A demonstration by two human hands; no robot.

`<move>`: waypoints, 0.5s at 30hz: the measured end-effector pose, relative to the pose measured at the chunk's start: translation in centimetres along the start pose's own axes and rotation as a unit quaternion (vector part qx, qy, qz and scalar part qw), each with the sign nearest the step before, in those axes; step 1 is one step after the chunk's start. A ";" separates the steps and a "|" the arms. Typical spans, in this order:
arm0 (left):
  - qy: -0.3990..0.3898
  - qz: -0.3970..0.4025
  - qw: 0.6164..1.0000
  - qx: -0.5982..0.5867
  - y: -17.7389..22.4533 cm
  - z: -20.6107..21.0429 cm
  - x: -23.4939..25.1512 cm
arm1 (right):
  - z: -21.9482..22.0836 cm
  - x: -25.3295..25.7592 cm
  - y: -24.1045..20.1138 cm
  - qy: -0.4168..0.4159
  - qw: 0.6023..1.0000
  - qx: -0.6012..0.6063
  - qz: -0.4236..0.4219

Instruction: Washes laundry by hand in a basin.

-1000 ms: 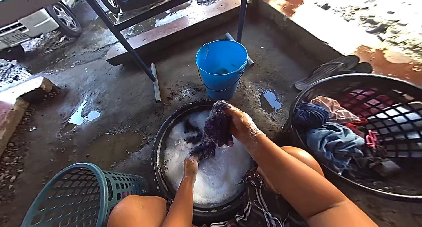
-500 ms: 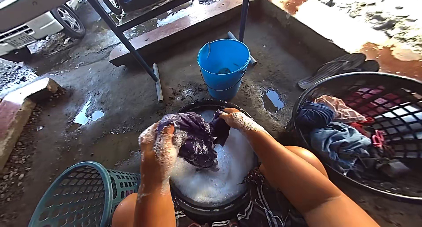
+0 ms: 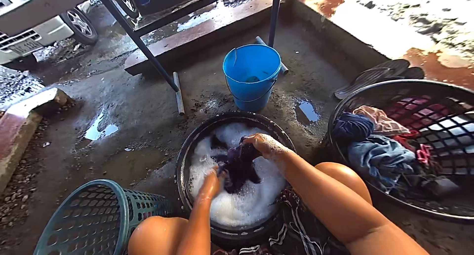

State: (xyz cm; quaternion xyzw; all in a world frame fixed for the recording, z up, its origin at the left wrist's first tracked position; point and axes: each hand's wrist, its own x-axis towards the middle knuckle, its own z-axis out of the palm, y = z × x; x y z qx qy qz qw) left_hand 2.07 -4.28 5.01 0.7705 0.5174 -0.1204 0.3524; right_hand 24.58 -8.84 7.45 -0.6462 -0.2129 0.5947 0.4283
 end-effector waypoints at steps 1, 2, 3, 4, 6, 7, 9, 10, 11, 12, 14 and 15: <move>-0.034 0.018 0.999 -0.012 -0.7 2.0 0.4 | 0.6 0.0 0.2 -0.013 0.997 0.071 0.010; -0.056 0.036 0.997 -0.029 -1.0 3.8 0.7 | 1.3 -0.2 0.3 -0.028 0.991 0.131 0.019; -0.062 0.047 0.996 -0.046 -1.2 5.3 1.0 | 2.1 -0.6 0.4 -0.045 0.983 0.178 0.023; -0.069 0.043 0.995 -0.062 -1.2 6.6 1.6 | 2.8 -1.0 0.5 -0.070 0.974 0.216 0.022; -0.059 -0.015 0.994 -0.088 -0.6 8.2 2.8 | 4.0 -1.6 0.9 -0.127 0.953 0.276 0.010; -0.039 -0.040 0.993 -0.107 -0.2 8.6 3.3 | 4.4 -1.9 1.2 -0.157 0.942 0.296 0.002; -0.005 -0.069 0.987 -0.148 1.0 8.8 3.6 | 5.1 -2.4 1.5 -0.205 0.932 0.298 -0.010; 0.015 -0.065 0.985 -0.162 1.4 8.8 3.8 | 5.3 -2.5 1.6 -0.219 0.933 0.284 -0.015; 0.041 -0.045 0.980 -0.189 1.6 9.0 4.1 | 5.4 -2.4 1.8 -0.227 0.937 0.263 -0.020; 0.088 -0.008 0.970 -0.227 0.9 10.2 4.8 | 5.3 -2.1 1.9 -0.223 0.946 0.234 -0.020; 0.123 0.035 0.940 -0.315 -0.4 11.5 5.8 | 4.8 -0.9 2.0 -0.204 0.969 0.139 -0.022; 0.117 0.025 0.926 -0.359 -0.1 11.2 5.2 | 4.4 -0.1 1.9 -0.195 0.978 0.065 -0.031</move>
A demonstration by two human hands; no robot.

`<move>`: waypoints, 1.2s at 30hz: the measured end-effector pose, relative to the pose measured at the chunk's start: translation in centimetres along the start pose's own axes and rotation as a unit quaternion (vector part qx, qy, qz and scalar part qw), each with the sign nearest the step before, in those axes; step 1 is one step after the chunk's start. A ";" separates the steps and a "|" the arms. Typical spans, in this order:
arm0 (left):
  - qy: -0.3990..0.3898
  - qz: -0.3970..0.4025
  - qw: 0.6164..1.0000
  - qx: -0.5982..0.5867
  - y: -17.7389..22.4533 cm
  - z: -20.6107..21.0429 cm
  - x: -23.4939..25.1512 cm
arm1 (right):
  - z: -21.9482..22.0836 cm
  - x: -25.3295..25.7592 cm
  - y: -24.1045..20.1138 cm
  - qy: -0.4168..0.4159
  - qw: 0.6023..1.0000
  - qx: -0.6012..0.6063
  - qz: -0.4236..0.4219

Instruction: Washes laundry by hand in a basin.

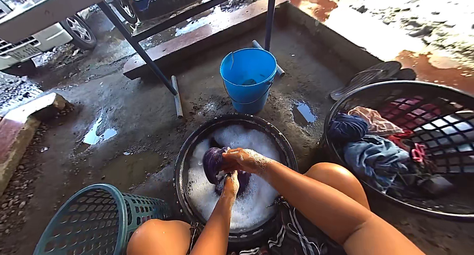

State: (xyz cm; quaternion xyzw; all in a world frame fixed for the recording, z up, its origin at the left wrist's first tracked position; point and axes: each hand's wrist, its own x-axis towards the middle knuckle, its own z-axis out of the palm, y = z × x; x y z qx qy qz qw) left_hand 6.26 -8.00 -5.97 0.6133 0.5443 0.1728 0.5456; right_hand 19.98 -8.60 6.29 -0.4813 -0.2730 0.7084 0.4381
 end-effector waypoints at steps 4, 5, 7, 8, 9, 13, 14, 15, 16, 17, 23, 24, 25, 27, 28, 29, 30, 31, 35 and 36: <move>-0.003 -0.056 0.991 -0.123 2.0 -1.4 -1.6 | -4.3 1.7 -1.0 0.016 0.879 -0.475 0.046; -0.003 -0.057 0.988 -0.143 2.6 -1.8 -1.8 | -5.1 1.9 -1.0 0.028 0.823 -0.562 0.078; -0.003 -0.055 0.983 -0.177 3.7 -2.6 -2.1 | -5.9 2.7 -0.1 0.020 0.758 -0.633 0.157; -0.004 -0.049 0.980 -0.191 4.3 -3.0 -2.3 | -6.0 3.2 0.5 -0.009 0.750 -0.636 0.183; -0.007 -0.037 0.979 -0.198 4.9 -3.3 -2.5 | -5.9 3.6 1.0 -0.045 0.753 -0.627 0.197; 0.013 0.009 0.975 -0.220 5.7 -4.7 -2.8 | -4.8 3.3 0.6 -0.107 0.811 -0.555 0.150; 0.024 0.003 0.973 -0.229 5.5 -5.2 -2.5 | -4.8 3.0 0.2 -0.105 0.830 -0.531 0.130; 0.034 -0.011 0.971 -0.236 5.2 -5.7 -2.3 | -4.9 2.6 -0.3 -0.098 0.850 -0.506 0.111; 0.043 -0.029 0.969 -0.240 4.7 -6.3 -1.9 | -5.2 2.1 -0.9 -0.089 0.872 -0.472 0.094; 0.049 -0.047 0.969 -0.238 4.2 -6.9 -1.5 | -5.5 1.8 -1.3 -0.083 0.894 -0.433 0.076; 0.168 -0.081 0.965 -0.182 2.6 -7.7 -0.5 | -5.6 -0.3 -2.4 -0.066 0.981 -0.180 -0.041; 0.136 -0.059 0.979 -0.139 2.5 -7.5 -1.0 | -5.1 -0.5 -2.4 -0.051 0.988 -0.138 -0.044; 0.088 -0.033 0.992 -0.082 2.6 -6.9 -1.6 | -4.4 -0.5 -2.3 -0.040 0.992 -0.105 -0.049; -0.016 0.003 1.000 0.023 3.0 -4.8 -2.7 | -3.2 -0.7 -2.0 -0.051 0.993 -0.070 -0.077; -0.042 0.005 0.997 0.062 2.8 -3.5 -3.0 | -2.6 -0.8 -1.7 -0.073 0.990 -0.062 -0.101; -0.043 0.006 0.996 0.084 2.2 -2.3 -2.9 | -2.2 -0.9 -1.5 -0.096 0.985 -0.061 -0.127; -0.030 0.006 0.995 0.099 1.6 -1.4 -2.6 | -2.0 -1.0 -1.5 -0.109 0.980 -0.065 -0.155; -0.023 -0.003 0.995 0.102 1.0 -1.1 -2.2 | -2.1 -1.2 -1.5 -0.100 0.976 -0.070 -0.180; -0.068 -0.023 0.994 0.086 1.7 -2.6 -2.3 | -4.3 -2.0 -2.5 0.057 0.976 -0.096 -0.189; -0.059 -0.012 0.995 0.083 3.0 -3.1 -2.9 | -5.1 -2.0 -2.7 0.083 0.977 -0.097 -0.173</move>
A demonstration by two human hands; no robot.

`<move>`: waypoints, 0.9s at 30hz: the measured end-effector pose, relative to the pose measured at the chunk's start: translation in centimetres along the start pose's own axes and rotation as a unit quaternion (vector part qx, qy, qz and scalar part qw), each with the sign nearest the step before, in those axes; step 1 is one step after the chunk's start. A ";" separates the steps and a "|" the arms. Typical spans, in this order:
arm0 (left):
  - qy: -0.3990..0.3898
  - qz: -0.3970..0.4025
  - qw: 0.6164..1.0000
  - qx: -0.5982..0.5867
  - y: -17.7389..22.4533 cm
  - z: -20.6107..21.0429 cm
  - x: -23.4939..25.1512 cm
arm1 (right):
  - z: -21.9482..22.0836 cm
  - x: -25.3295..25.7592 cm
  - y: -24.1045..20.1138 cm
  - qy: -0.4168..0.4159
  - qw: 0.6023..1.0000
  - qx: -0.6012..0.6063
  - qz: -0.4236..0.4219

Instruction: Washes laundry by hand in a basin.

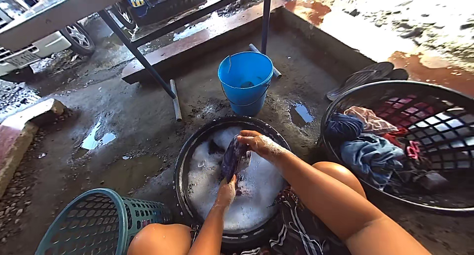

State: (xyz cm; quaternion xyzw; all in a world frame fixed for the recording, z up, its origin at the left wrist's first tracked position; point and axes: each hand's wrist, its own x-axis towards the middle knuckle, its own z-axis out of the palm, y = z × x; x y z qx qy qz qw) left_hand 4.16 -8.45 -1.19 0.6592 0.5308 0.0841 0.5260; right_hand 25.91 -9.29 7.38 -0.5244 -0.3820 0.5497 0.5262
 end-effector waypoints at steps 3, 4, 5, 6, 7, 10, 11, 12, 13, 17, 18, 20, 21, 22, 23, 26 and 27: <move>0.071 0.079 0.993 -0.043 3.3 -1.7 -0.9 | -1.6 0.5 0.1 -0.003 0.997 -0.064 0.052; 0.077 0.099 0.990 -0.061 5.1 -2.4 -1.4 | -2.0 0.8 0.1 -0.031 0.990 -0.120 0.067; 0.074 0.114 0.987 -0.082 7.1 -3.1 -2.1 | -2.1 1.1 0.3 -0.071 0.976 -0.188 0.078; 0.067 0.129 0.984 -0.106 9.1 -3.6 -2.9 | -1.9 1.3 0.6 -0.112 0.957 -0.253 0.084; 0.058 0.149 0.979 -0.128 11.2 -4.2 -3.8 | -1.5 1.5 0.9 -0.148 0.936 -0.309 0.086; 0.051 0.240 0.960 -0.138 15.8 -6.2 -7.0 | -0.1 1.4 1.4 -0.223 0.871 -0.429 0.083; 0.071 0.263 0.952 -0.141 16.8 -7.1 -8.0 | 0.2 1.2 1.4 -0.241 0.856 -0.452 0.072; 0.095 0.282 0.942 -0.154 17.5 -8.1 -8.9 | 0.6 1.1 1.2 -0.257 0.849 -0.458 0.069; 0.118 0.289 0.932 -0.182 18.1 -9.0 -9.7 | 0.9 1.1 1.0 -0.268 0.853 -0.443 0.070; 0.178 0.277 0.879 -0.344 19.2 -11.1 -11.6 | 0.5 1.0 0.7 -0.260 0.921 -0.286 0.044; 0.184 0.271 0.873 -0.362 19.1 -11.1 -11.7 | 0.2 0.7 0.2 -0.264 0.927 -0.267 0.031; 0.195 0.266 0.870 -0.366 18.3 -10.7 -11.5 | -0.4 0.3 -0.5 -0.277 0.923 -0.269 0.005; 0.200 0.266 0.871 -0.362 17.8 -10.3 -11.3 | -0.7 0.2 -0.7 -0.286 0.916 -0.281 0.000; 0.203 0.264 0.870 -0.364 17.5 -9.9 -11.1 | -0.8 0.1 -0.7 -0.297 0.908 -0.295 0.008; 0.204 0.260 0.868 -0.371 17.3 -9.6 -11.0 | -0.6 -0.1 -0.6 -0.310 0.897 -0.314 0.030; 0.205 0.248 0.855 -0.407 17.2 -9.1 -10.7 | 1.2 -0.3 0.1 -0.349 0.844 -0.393 0.107; 0.210 0.244 0.850 -0.417 17.3 -9.3 -10.6 | 1.7 -0.2 0.3 -0.355 0.833 -0.408 0.113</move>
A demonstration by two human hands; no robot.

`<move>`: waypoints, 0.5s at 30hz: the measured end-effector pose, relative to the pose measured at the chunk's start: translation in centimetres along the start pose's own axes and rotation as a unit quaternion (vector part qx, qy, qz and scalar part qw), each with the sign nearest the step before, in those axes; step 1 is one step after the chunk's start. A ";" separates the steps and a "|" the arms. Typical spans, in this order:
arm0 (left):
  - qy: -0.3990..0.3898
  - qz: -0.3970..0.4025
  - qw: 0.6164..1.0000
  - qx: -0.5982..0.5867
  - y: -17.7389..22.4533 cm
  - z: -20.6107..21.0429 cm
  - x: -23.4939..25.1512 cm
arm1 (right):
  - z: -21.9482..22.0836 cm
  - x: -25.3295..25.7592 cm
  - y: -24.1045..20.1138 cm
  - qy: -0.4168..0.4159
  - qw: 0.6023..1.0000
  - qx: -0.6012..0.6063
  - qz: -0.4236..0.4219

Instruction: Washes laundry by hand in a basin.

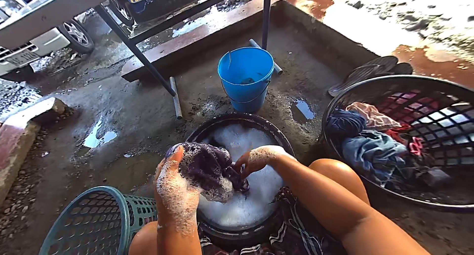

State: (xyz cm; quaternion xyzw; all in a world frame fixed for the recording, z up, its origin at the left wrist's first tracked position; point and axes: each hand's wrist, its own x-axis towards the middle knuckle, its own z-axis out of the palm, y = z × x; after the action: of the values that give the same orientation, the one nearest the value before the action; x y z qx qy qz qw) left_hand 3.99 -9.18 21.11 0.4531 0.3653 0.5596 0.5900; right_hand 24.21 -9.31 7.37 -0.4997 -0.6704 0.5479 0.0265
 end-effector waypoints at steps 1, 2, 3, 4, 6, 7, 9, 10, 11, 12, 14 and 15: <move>0.009 -0.005 1.000 -0.010 0.0 -0.2 0.3 | 0.0 0.2 0.0 0.005 1.000 0.006 -0.005; 0.019 -0.014 1.000 -0.020 0.0 -0.5 0.7 | -0.1 0.0 0.0 0.021 0.998 0.051 -0.021; 0.026 -0.025 0.999 -0.029 -0.2 -1.0 1.1 | -0.3 -0.3 0.3 0.050 0.991 0.113 -0.055; 0.025 -0.038 0.998 -0.034 -0.6 -1.5 1.4 | -0.5 -0.6 0.5 0.083 0.978 0.166 -0.095; 0.005 -0.072 0.997 -0.024 -1.7 -2.1 1.2 | -1.0 -0.6 0.6 0.130 0.961 0.191 -0.152; -0.007 -0.089 0.996 -0.011 -2.5 -2.1 0.9 | -1.1 -0.3 0.6 0.139 0.962 0.173 -0.161; -0.028 -0.101 0.994 0.042 -4.1 -2.0 0.6 | -0.4 0.7 0.1 0.136 0.970 0.143 -0.145; -0.035 -0.098 0.992 0.077 -4.6 -1.9 0.7 | 0.1 1.4 0.0 0.134 0.972 0.131 -0.143; -0.048 -0.097 0.988 0.106 -5.0 -2.1 0.8 | 0.5 2.0 -0.1 0.138 0.972 0.118 -0.151; -0.069 -0.098 0.983 0.136 -5.5 -2.6 1.1 | 0.7 2.3 -0.3 0.139 0.973 0.109 -0.148; -0.129 -0.087 0.955 0.251 -6.7 -4.4 1.9 | 0.4 2.2 -0.7 0.133 0.977 0.111 -0.126; -0.162 -0.072 0.922 0.344 -7.4 -5.3 2.2 | 0.3 2.1 -0.7 0.142 0.974 0.124 -0.122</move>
State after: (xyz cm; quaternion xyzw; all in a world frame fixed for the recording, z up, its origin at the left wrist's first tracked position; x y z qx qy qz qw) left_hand 1.69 -6.01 12.59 0.6849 0.4666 0.2749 0.4875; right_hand 22.59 -8.00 6.69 -0.4794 -0.6427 0.5428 0.2501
